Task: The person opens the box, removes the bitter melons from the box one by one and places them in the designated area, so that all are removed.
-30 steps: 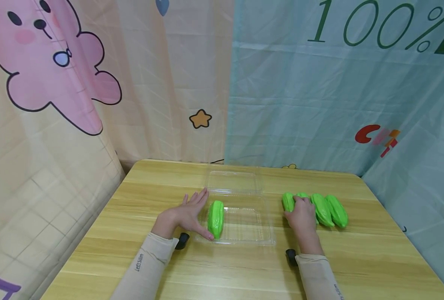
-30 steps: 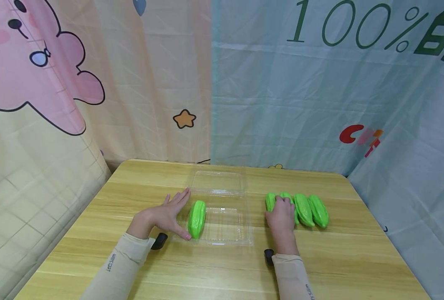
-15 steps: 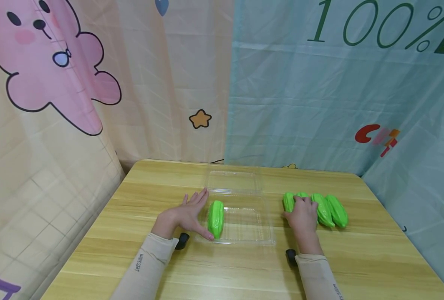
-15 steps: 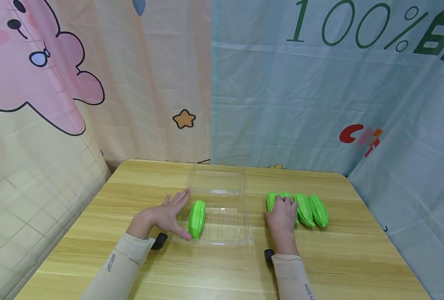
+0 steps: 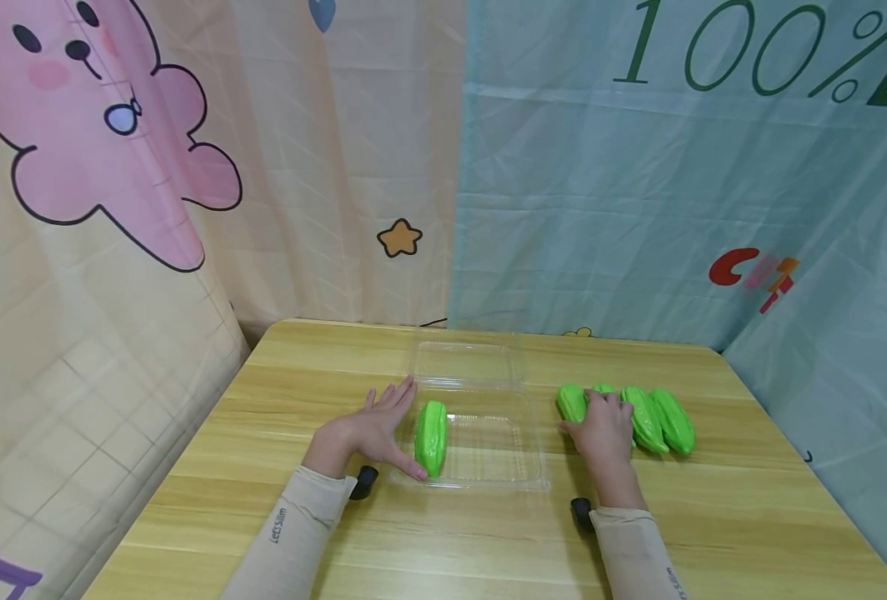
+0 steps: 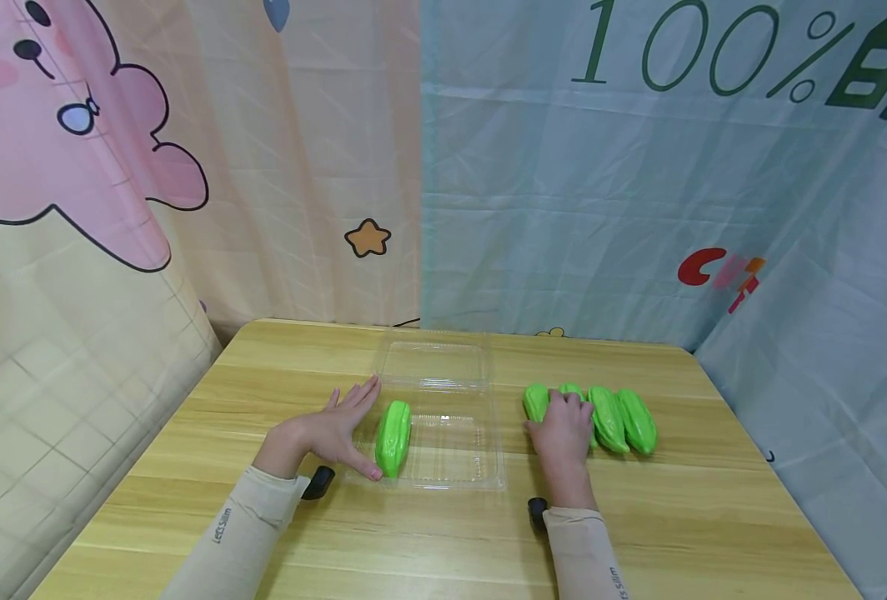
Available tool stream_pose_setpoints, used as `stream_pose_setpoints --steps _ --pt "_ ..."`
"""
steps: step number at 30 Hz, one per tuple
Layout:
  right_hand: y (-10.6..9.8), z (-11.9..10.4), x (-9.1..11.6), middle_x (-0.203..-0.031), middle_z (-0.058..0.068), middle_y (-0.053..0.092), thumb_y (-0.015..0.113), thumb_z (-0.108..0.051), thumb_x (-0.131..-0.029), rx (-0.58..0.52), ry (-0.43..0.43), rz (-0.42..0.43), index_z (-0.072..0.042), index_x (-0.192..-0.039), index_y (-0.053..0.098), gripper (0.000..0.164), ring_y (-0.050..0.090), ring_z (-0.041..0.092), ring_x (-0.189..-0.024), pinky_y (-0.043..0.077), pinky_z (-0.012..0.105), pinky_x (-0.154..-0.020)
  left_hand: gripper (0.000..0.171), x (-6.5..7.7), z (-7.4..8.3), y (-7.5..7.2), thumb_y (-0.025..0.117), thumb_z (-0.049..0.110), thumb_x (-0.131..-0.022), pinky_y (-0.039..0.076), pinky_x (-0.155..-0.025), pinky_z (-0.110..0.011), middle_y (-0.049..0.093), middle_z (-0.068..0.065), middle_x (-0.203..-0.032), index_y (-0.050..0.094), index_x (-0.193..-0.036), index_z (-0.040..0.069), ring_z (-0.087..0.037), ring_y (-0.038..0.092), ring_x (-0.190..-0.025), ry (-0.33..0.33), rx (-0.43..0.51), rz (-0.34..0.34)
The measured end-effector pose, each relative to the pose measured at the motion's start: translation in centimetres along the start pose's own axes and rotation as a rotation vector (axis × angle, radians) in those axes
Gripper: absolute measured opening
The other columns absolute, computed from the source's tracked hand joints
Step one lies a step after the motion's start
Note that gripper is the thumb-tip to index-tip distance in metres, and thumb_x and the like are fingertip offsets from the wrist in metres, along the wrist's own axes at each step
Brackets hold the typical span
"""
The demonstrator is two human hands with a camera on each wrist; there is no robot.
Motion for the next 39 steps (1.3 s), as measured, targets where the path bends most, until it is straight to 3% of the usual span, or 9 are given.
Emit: stream_pose_setpoints --steps 7,14,28,35,39 --pt "0.2 0.1 -0.3 -0.132 0.037 0.050 0.081 -0.021 -0.083 -0.032 -0.014 -0.013 0.011 -0.138 0.051 0.070 0.041 0.056 -0.121 0.035 0.061 -0.103 0.145 0.0 0.0 0.0 0.084 0.068 -0.066 -0.009 -0.119 -0.056 -0.012 -0.014 -0.167 -0.005 -0.160 0.003 -0.037 -0.008 -0.151 0.002 0.000 -0.003" --pt "0.2 0.3 -0.4 -0.130 0.037 0.050 0.076 -0.014 -0.085 -0.061 -0.006 -0.010 0.011 -0.137 0.052 0.062 0.047 0.058 -0.117 0.042 0.065 -0.096 0.146 0.0 0.0 0.0 0.084 0.069 -0.066 -0.009 -0.119 -0.056 -0.012 -0.014 -0.167 -0.006 -0.160 0.003 -0.038 -0.008 -0.151 0.003 0.001 -0.003" --pt "-0.1 0.0 -0.1 -0.133 0.038 0.046 0.072 -0.014 -0.088 -0.060 0.012 0.037 0.009 -0.139 0.049 0.061 0.042 0.057 -0.117 0.039 0.063 -0.097 0.145 0.1 0.2 0.0 0.084 0.067 -0.067 -0.009 -0.119 -0.056 -0.013 -0.015 -0.167 -0.008 -0.160 0.004 -0.039 -0.008 -0.151 0.003 -0.001 -0.007" --pt "-1.6 -1.6 0.0 -0.135 0.030 0.047 0.073 -0.020 -0.091 -0.204 -0.003 0.076 0.004 -0.145 0.044 0.066 0.040 0.051 -0.124 0.036 0.062 -0.103 0.145 0.0 0.1 0.0 0.084 0.067 -0.067 -0.010 -0.118 -0.056 -0.013 -0.015 -0.167 -0.009 -0.160 0.004 -0.038 -0.008 -0.151 0.002 -0.004 -0.007" --pt "-2.5 -2.7 0.2 -0.140 0.026 0.045 0.072 -0.025 -0.093 -0.349 -0.014 0.028 0.001 -0.150 0.038 0.071 0.041 0.045 -0.130 0.039 0.059 -0.104 0.145 0.0 0.1 0.0 0.084 0.067 -0.067 -0.010 -0.118 -0.056 -0.012 -0.016 -0.167 -0.008 -0.160 0.004 -0.039 -0.008 -0.151 0.004 0.006 -0.003"
Point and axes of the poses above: each hand's wrist, its own x-axis away from the middle knuckle, its own y-axis out of the palm, z = x × y, the point moved 4 cm from there along -x, towards the middle knuckle
